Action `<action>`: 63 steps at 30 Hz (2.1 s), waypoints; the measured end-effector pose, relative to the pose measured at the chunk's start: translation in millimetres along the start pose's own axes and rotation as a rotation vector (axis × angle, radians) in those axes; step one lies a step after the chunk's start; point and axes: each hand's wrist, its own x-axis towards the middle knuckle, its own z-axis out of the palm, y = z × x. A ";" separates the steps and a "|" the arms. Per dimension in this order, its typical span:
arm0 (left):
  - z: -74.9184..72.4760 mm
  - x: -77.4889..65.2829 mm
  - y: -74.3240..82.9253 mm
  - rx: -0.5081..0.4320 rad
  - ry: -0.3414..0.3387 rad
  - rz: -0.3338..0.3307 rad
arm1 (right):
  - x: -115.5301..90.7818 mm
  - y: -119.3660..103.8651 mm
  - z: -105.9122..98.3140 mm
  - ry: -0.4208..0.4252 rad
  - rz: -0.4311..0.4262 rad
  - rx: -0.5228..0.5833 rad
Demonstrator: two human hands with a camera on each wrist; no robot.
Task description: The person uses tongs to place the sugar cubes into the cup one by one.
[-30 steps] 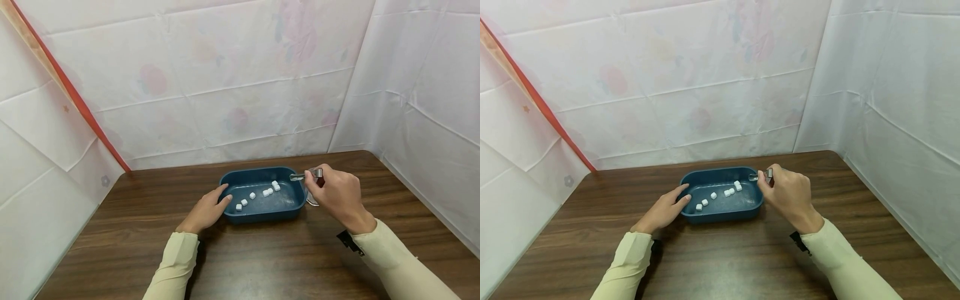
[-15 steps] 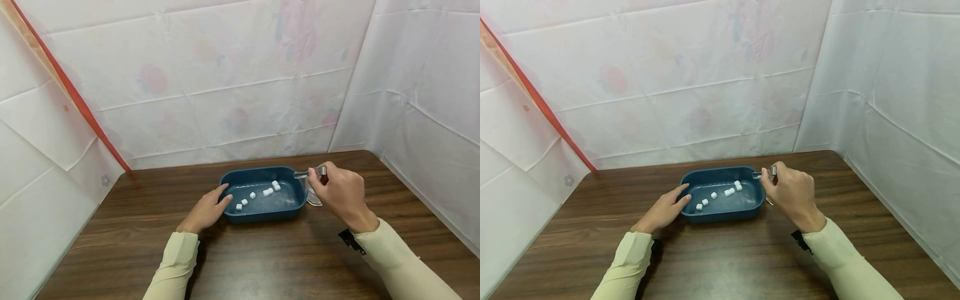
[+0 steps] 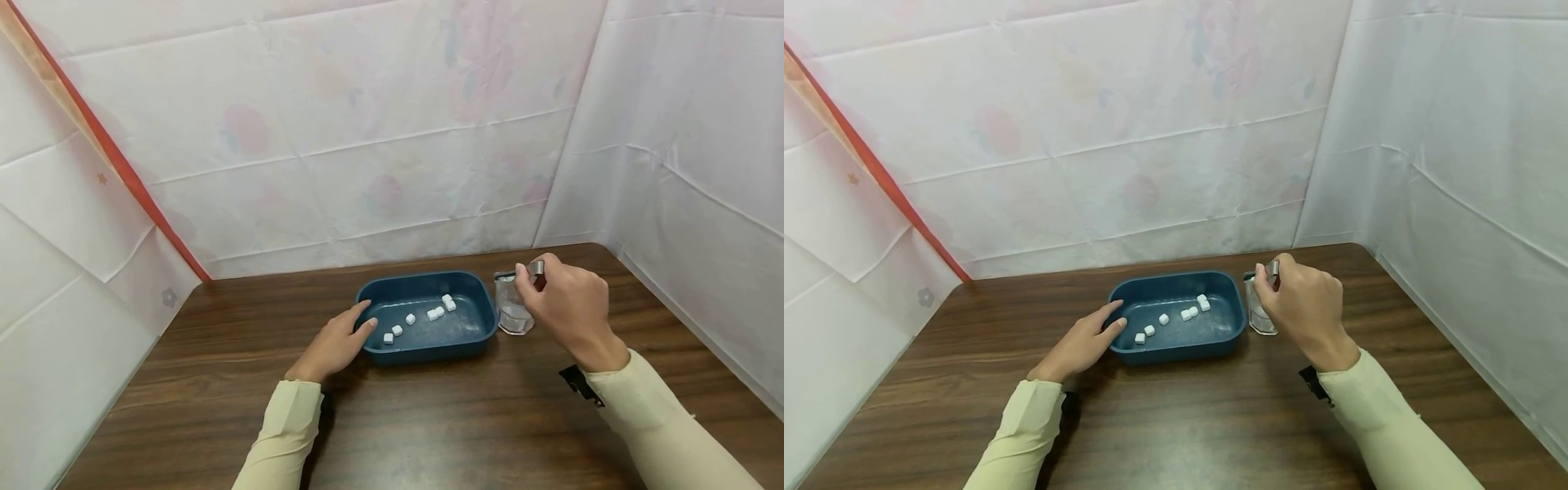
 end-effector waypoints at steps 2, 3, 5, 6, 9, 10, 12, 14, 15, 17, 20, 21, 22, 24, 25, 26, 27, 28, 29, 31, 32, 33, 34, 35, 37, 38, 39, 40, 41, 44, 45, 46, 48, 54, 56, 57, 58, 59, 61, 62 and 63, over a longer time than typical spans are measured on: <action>0.5 -0.3 -0.4 -0.004 -0.001 -0.002 | 0.2 1.3 -0.7 -0.015 0.014 -0.015; 0.9 -0.3 -0.6 -0.006 0.000 -0.002 | 0.2 1.8 -0.9 -0.021 0.020 -0.021; 1.3 -0.2 -1.0 -0.007 0.003 -0.003 | 0.0 2.5 -0.9 -0.028 0.028 -0.029; 1.4 0.0 -1.1 -0.005 0.004 -0.003 | 0.1 2.8 -0.8 -0.030 0.031 -0.033; 1.6 0.7 -0.8 0.000 0.005 -0.004 | 0.2 3.7 -1.1 -0.040 0.045 -0.043; 1.3 0.9 -0.7 0.002 0.003 -0.004 | 0.3 4.0 -1.2 -0.045 0.050 -0.046; 0.6 1.3 -0.9 0.008 0.003 -0.003 | 0.6 4.3 -1.2 -0.060 0.064 -0.049; -0.6 1.0 -1.3 0.010 0.005 -0.004 | 0.8 4.4 -0.7 -0.080 0.076 -0.051; -1.2 0.8 -1.4 0.011 0.006 -0.005 | 1.0 4.4 -0.4 -0.090 0.082 -0.050; -1.6 0.3 -2.0 0.009 0.007 -0.002 | 1.3 4.9 0.2 -0.107 0.092 -0.056; -0.6 -1.9 -2.7 -0.002 0.003 -0.004 | 1.1 6.0 1.2 -0.149 0.117 -0.067; -0.4 -2.8 -2.7 -0.007 0.002 -0.005 | 0.9 6.6 1.7 -0.165 0.123 -0.068; -0.3 -3.0 -2.7 -0.010 0.001 -0.004 | 1.2 7.4 2.3 -0.180 0.130 -0.071; -0.5 -2.7 -2.6 -0.014 0.003 0.000 | 1.3 8.7 3.5 -0.212 0.143 -0.071; -1.2 -2.7 -2.1 -0.014 0.005 0.000 | 1.3 9.3 4.0 -0.227 0.147 -0.068; -1.7 -2.1 -1.6 -0.011 0.008 0.002 | 1.3 10.0 4.2 -0.238 0.150 -0.067; -2.1 -1.4 -1.0 -0.008 0.011 0.005 | 1.4 10.5 4.4 -0.245 0.156 -0.066; -2.5 -0.8 -0.6 -0.003 0.012 0.007 | 1.4 10.9 4.5 -0.254 0.163 -0.065; -2.9 -0.2 -0.2 0.000 0.014 0.008 | 1.6 11.3 4.3 -0.263 0.170 -0.065; -3.4 0.1 0.7 0.003 0.014 0.001 | 1.9 11.9 4.0 -0.287 0.188 -0.066; -3.2 0.0 0.7 0.006 0.010 -0.003 | 1.9 12.1 3.7 -0.303 0.198 -0.066; -2.9 -0.2 0.5 0.007 0.006 -0.007 | 1.7 12.2 3.6 -0.320 0.206 -0.067; -2.4 -0.6 0.2 0.005 0.002 -0.010 | 1.5 12.3 3.4 -0.339 0.215 -0.067; -1.9 -0.9 0.0 0.003 0.000 -0.013 | 1.3 12.6 3.3 -0.353 0.221 -0.067; -0.6 -1.8 -0.8 0.000 -0.002 -0.016 | 0.4 12.9 3.6 -0.380 0.233 -0.066; 0.0 -2.2 -1.3 -0.002 -0.001 -0.016 | -0.2 13.1 4.0 -0.388 0.236 -0.065; 0.5 -2.5 -1.6 -0.003 0.001 -0.016 | -0.6 13.4 4.5 -0.392 0.238 -0.066; 0.9 -2.7 -1.8 -0.004 0.003 -0.016 | -1.0 13.8 4.9 -0.396 0.241 -0.066; 1.1 -2.8 -1.9 -0.004 0.004 -0.015 | -1.3 14.1 5.1 -0.401 0.244 -0.067; 1.3 -2.4 -1.6 0.000 0.005 -0.014 | -1.9 15.5 5.8 -0.416 0.251 -0.069; 1.2 -2.2 -1.4 0.002 0.005 -0.013 | -2.1 15.9 5.9 -0.424 0.252 -0.070; 1.0 -2.1 -1.1 0.002 0.004 -0.013 | -2.4 16.3 5.9 -0.432 0.252 -0.071; 0.5 -1.9 -0.6 0.002 0.004 -0.012 | -2.9 16.8 6.1 -0.443 0.251 -0.072; -0.5 -0.5 0.7 -0.003 0.008 -0.004 | -2.1 18.3 6.2 -0.474 0.250 -0.071; -0.4 -0.3 0.9 -0.005 0.009 -0.002 | -1.6 18.6 6.3 -0.483 0.254 -0.069; -0.4 -0.3 0.9 -0.005 0.009 -0.003 | -1.6 18.8 6.5 -0.491 0.257 -0.068; -0.4 -0.4 1.0 -0.006 0.010 -0.003 | -1.6 19.0 6.9 -0.495 0.259 -0.066; -0.4 -0.3 0.9 -0.007 0.010 -0.003 | -1.6 19.3 7.3 -0.496 0.260 -0.066; -0.4 -0.3 0.9 -0.008 0.009 -0.004 | -2.0 19.7 8.2 -0.498 0.264 -0.066; -0.6 -0.5 0.9 -0.007 0.009 -0.005 | -2.3 19.8 8.6 -0.500 0.264 -0.065; -0.7 -0.5 0.9 -0.007 0.009 -0.005 | -2.5 19.9 8.9 -0.499 0.265 -0.063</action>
